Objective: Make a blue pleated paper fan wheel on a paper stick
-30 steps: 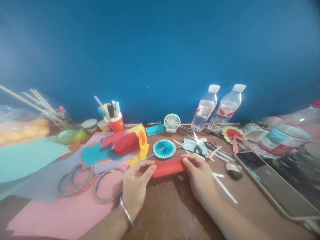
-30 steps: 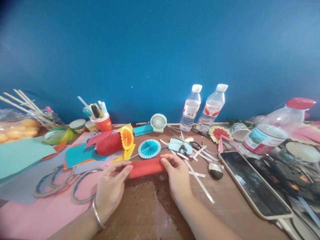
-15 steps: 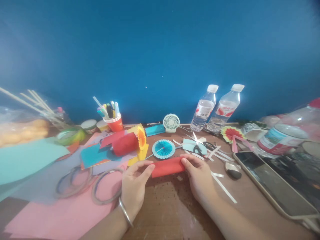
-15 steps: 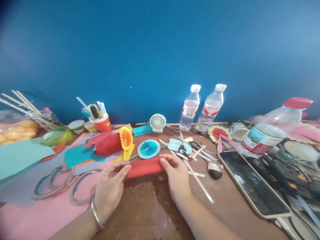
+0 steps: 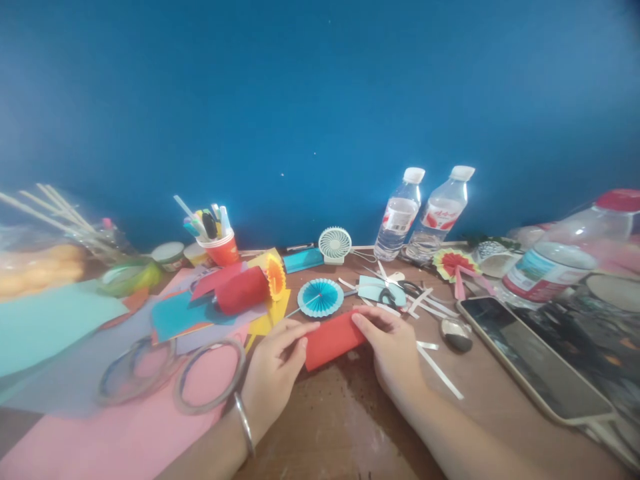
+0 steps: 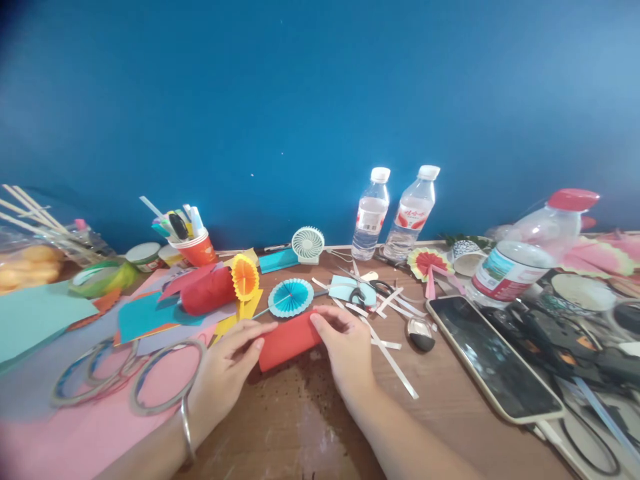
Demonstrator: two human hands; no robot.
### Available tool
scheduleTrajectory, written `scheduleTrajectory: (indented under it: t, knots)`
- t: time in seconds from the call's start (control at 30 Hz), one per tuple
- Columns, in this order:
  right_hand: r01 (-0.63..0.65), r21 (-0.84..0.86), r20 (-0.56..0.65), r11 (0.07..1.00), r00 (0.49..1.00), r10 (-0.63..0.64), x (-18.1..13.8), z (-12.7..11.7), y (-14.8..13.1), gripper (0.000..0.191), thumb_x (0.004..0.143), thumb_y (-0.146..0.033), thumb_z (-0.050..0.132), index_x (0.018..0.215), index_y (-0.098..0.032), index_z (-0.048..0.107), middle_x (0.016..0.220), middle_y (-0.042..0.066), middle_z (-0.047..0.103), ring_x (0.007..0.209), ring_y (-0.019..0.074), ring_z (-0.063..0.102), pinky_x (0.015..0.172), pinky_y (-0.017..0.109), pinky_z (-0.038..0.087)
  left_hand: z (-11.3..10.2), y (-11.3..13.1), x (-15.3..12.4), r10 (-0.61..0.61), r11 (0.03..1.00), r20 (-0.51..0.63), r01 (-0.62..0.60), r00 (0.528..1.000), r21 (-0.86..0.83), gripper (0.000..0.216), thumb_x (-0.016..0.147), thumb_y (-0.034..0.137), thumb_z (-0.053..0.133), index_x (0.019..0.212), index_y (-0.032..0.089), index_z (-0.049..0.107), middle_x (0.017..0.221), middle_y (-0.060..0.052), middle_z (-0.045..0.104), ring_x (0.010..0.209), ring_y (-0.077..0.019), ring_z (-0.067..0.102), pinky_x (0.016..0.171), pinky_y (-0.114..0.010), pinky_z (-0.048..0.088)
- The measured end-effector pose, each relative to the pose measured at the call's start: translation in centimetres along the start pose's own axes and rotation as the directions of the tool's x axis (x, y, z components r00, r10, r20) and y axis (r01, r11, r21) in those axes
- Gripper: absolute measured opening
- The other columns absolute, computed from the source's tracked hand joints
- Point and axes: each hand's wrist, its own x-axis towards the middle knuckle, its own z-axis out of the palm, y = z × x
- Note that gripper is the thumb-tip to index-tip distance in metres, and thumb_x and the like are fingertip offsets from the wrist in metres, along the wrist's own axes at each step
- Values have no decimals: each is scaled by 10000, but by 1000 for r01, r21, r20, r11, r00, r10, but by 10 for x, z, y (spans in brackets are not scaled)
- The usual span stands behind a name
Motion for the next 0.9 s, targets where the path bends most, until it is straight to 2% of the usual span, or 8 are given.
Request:
scheduleTrajectory:
  t: [0.23, 0.47, 0.63, 0.9]
  knots:
    - [9, 58, -3, 998, 1000, -9, 1, 1, 1, 190, 602, -300, 730, 738, -174, 688, 726, 27, 687, 690, 186, 602, 645, 300, 476, 0, -1, 0, 14, 999, -17, -13, 1000, 46, 290, 826, 206, 465, 1057, 276, 625, 864, -13, 598, 825, -162, 546, 737, -268, 419]
    - [15, 46, 15, 999, 1000, -16, 1, 1, 1, 172, 609, -301, 727, 720, -179, 681, 709, 12, 679, 680, 168, 591, 641, 286, 461, 1, -1, -1, 11, 1000, -29, -10, 1000, 28, 265, 824, 208, 470, 1021, 270, 635, 874, -7, 602, 841, -157, 552, 759, -264, 422]
    - [28, 75, 19, 997, 999, -29, 1, 0, 3, 170, 615, -298, 726, 706, -168, 663, 690, 14, 659, 657, 164, 572, 617, 279, 450, 3, 0, 1, -23, 999, -90, 20, 996, -41, 193, 798, 209, 503, 919, 237, 652, 920, -20, 628, 893, -172, 565, 777, -265, 437]
    - [-1, 191, 32, 982, 999, -5, 1, 0, 2, 120, 599, -258, 736, 653, -191, 653, 653, -13, 623, 623, 132, 528, 587, 241, 407, 1, -3, 2, -130, 989, -169, 115, 977, -91, 145, 758, 262, 566, 855, 220, 665, 862, -22, 673, 802, -178, 599, 742, -271, 461]
